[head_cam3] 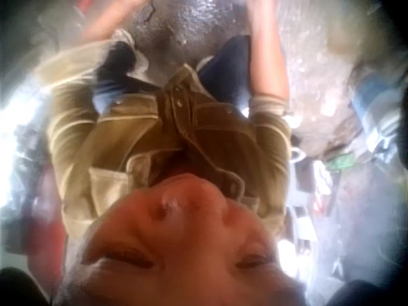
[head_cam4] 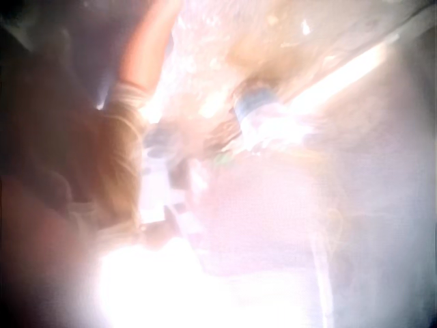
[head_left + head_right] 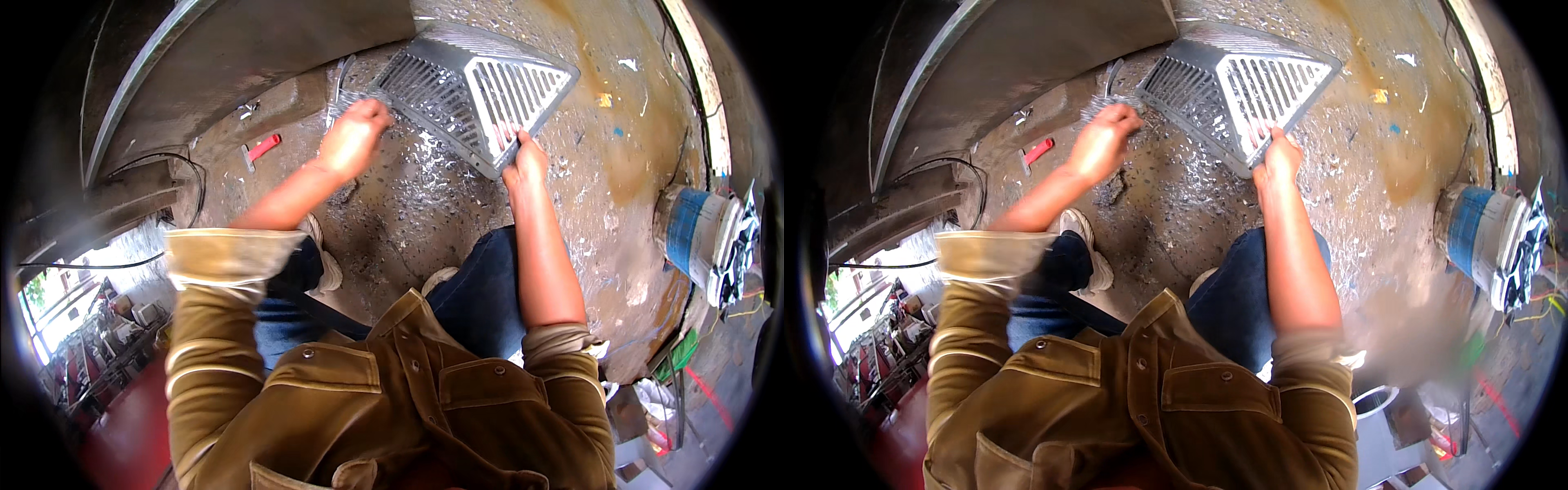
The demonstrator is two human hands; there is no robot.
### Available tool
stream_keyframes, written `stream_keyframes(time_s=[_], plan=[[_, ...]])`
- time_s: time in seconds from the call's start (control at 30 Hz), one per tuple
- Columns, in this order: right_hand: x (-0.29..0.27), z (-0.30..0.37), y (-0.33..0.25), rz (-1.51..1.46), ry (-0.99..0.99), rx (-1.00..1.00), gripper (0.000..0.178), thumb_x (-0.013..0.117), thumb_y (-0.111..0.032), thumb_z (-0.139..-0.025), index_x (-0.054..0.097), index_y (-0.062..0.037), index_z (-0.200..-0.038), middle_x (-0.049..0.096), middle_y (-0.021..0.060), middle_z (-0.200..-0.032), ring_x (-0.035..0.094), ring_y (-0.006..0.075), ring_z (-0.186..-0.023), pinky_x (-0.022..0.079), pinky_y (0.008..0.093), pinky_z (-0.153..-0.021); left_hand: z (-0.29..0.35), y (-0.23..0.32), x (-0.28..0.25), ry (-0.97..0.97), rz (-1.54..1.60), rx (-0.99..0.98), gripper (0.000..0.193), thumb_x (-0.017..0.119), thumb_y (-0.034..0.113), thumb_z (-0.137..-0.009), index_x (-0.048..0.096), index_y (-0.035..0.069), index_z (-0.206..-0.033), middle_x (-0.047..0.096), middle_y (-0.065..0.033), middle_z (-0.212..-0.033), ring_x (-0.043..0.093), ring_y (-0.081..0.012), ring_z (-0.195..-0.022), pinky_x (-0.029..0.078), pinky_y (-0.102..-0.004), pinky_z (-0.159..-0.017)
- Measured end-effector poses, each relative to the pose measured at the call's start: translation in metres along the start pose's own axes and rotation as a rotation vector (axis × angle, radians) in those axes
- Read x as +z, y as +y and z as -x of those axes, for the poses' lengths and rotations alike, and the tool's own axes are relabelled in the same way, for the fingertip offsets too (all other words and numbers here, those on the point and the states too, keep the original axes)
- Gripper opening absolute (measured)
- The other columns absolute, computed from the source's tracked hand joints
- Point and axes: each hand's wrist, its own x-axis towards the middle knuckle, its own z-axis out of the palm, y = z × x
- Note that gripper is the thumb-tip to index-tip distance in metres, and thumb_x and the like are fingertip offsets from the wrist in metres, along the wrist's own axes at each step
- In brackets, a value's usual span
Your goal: The person uses a high-pressure water spray gun to clean a triangular metal vent cover inside a large stainless steel sink. They rotate the vent to spray all sides and then manually wipe the surface with their hands. Finally, they place the vent on a nearby counter and stir a brown liquid in a container with a wooden stick.
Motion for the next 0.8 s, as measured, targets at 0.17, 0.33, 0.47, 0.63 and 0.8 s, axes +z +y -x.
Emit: stream_keyframes(time_s=[0.17, 0.33, 0.47, 0.63, 0.8], plan=[[-0.009, -0.014, 0.001, 0.022, 0.032, -0.002, 0.021, 0.041, -0.004, -0.096, 0.051, 0.0078, -0.11, 0.06, 0.016, -0.099, 0.065, 0.0273, -0.089, 0.059, 0.0377, -0.075, 0.03, -0.009, -0.098, -0.163, -0.096, 0.016, 0.034, 0.069, 0.002, -0.069, 0.066, 0.003, -0.103, 0.058, -0.0109, -0.12, 0.051, -0.0318, -0.114, 0.044, -0.0371, -0.097], [0.011, 0.009, -0.004, 0.1, -0.028, -0.012, 0.03, 0.035, -0.002, -0.096, 0.048, 0.0052, -0.122, 0.06, 0.0193, -0.112, 0.064, 0.0283, -0.096, 0.058, 0.0404, -0.079, 0.039, 0.013, -0.108, -0.059, 0.139, -0.011, 0.037, 0.07, 0.007, -0.073, 0.063, 0.006, -0.109, 0.055, -0.0117, -0.124, 0.051, -0.0326, -0.118, 0.043, -0.0408, -0.099], [0.029, 0.053, -0.01, 0.103, 0.006, -0.071, 0.028, 0.036, -0.002, -0.096, 0.05, 0.0081, -0.118, 0.062, 0.0216, -0.11, 0.065, 0.0315, -0.095, 0.057, 0.043, -0.083, 0.033, -0.018, -0.103, -0.075, 0.189, 0.046, 0.037, 0.07, 0.01, -0.075, 0.062, 0.006, -0.111, 0.055, -0.0112, -0.124, 0.051, -0.0322, -0.116, 0.043, -0.041, -0.099], [0.025, 0.101, -0.016, 0.138, 0.082, -0.172, 0.024, 0.043, -0.006, -0.097, 0.053, 0.0071, -0.115, 0.064, 0.0205, -0.104, 0.066, 0.031, -0.092, 0.058, 0.0386, -0.076, 0.047, -0.037, -0.106, -0.171, 0.319, 0.013, 0.036, 0.07, 0.01, -0.075, 0.062, 0.006, -0.11, 0.056, -0.0103, -0.12, 0.053, -0.0306, -0.113, 0.045, -0.0425, -0.094], [0.016, 0.15, -0.022, 0.173, 0.079, -0.258, 0.02, 0.049, -0.008, -0.096, 0.058, 0.004, -0.109, 0.066, 0.0168, -0.099, 0.066, 0.027, -0.086, 0.057, 0.0361, -0.072, 0.065, -0.042, -0.105, -0.204, 0.422, -0.045, 0.034, 0.069, 0.01, -0.076, 0.063, 0.007, -0.109, 0.06, -0.0098, -0.109, 0.056, -0.0305, -0.104, 0.047, -0.039, -0.088]])
